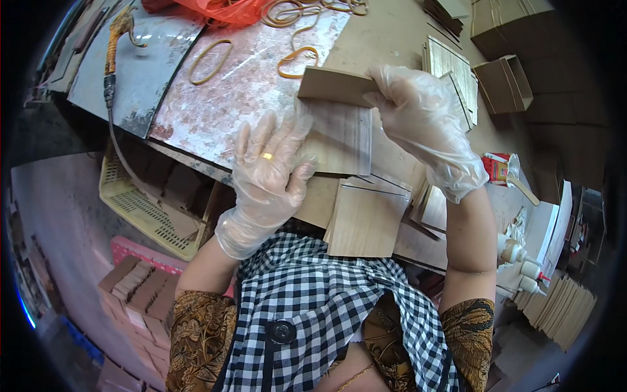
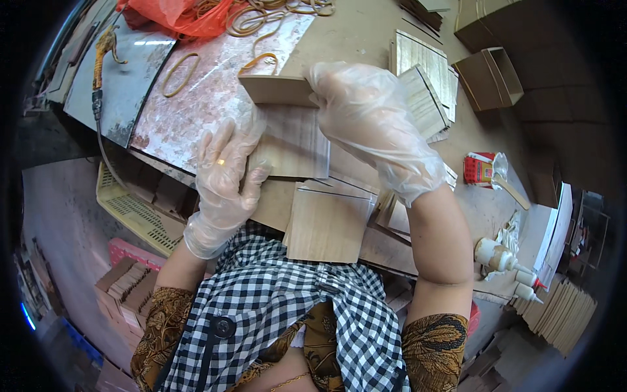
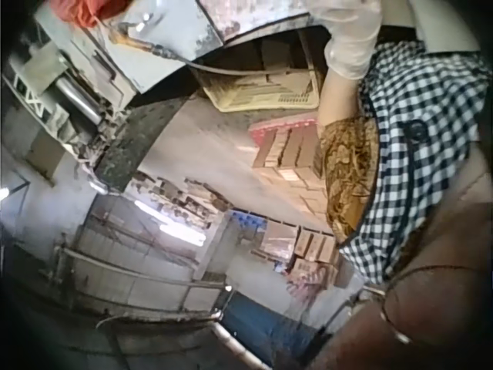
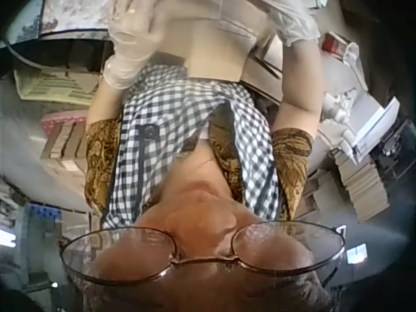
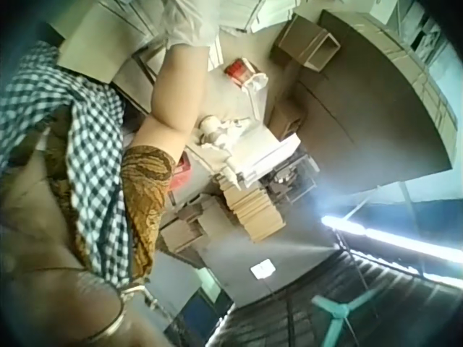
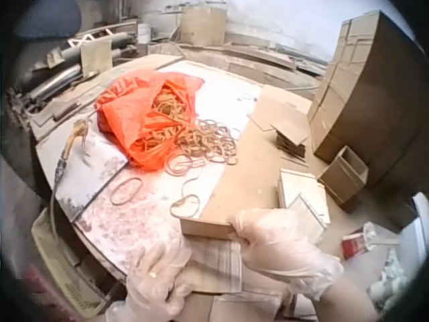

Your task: The person assembles small wooden boxes by applying glue to the edges of flat wooden panels and joining them together. They use rubber bands to secure the corners while the glue sets and place the finished boxes on the table.

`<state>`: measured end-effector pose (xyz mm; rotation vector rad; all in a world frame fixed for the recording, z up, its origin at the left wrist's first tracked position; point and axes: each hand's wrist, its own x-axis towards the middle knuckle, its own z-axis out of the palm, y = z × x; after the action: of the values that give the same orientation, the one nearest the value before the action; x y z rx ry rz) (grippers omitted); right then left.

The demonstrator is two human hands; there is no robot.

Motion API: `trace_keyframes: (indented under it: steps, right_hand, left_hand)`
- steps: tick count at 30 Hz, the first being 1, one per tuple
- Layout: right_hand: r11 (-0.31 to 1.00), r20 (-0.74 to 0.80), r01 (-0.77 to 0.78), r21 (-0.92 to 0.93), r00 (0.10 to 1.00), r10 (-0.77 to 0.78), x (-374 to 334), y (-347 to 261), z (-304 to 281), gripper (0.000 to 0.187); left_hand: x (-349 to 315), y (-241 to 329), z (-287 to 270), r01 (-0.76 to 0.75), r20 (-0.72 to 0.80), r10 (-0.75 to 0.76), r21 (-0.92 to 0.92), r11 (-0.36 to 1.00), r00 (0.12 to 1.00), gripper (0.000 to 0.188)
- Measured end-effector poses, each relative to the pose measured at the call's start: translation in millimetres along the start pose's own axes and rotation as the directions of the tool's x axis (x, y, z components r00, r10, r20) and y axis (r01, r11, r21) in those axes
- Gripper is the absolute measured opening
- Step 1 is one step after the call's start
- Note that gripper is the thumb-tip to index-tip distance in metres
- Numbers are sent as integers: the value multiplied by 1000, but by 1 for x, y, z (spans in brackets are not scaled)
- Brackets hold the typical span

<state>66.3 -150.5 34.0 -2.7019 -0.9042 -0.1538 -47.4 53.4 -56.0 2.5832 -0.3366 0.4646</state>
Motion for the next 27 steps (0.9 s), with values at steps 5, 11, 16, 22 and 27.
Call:
trace_keyframes:
  steps: [5, 11, 16, 22, 27]
  right_hand:
    - [1000, -1, -7, 18, 1000, 7, 4, 6, 1, 14]
    - [999, -2, -10, 38, 1000, 10, 9, 2, -2, 7]
    - [996, -62, 82, 30, 995, -80, 5, 13, 11, 17]
    - [996, -68, 81, 30, 995, -79, 4, 9, 13, 19]
    - [999, -51, 43, 13, 998, -43, -1, 11, 14, 19]
  left_hand:
    - [-1, -3, 6, -29, -36, 28, -39, 999, 999, 50]
    - [3, 0, 3, -48, -51, 45, -66, 997, 998, 39]
    - [3, 0, 2, -49, -52, 45, -75, 996, 998, 38]
    - [4, -1, 3, -66, -83, 58, -96, 993, 995, 38]
    - [4, 1, 4, -79, -80, 71, -97, 992, 994, 38]
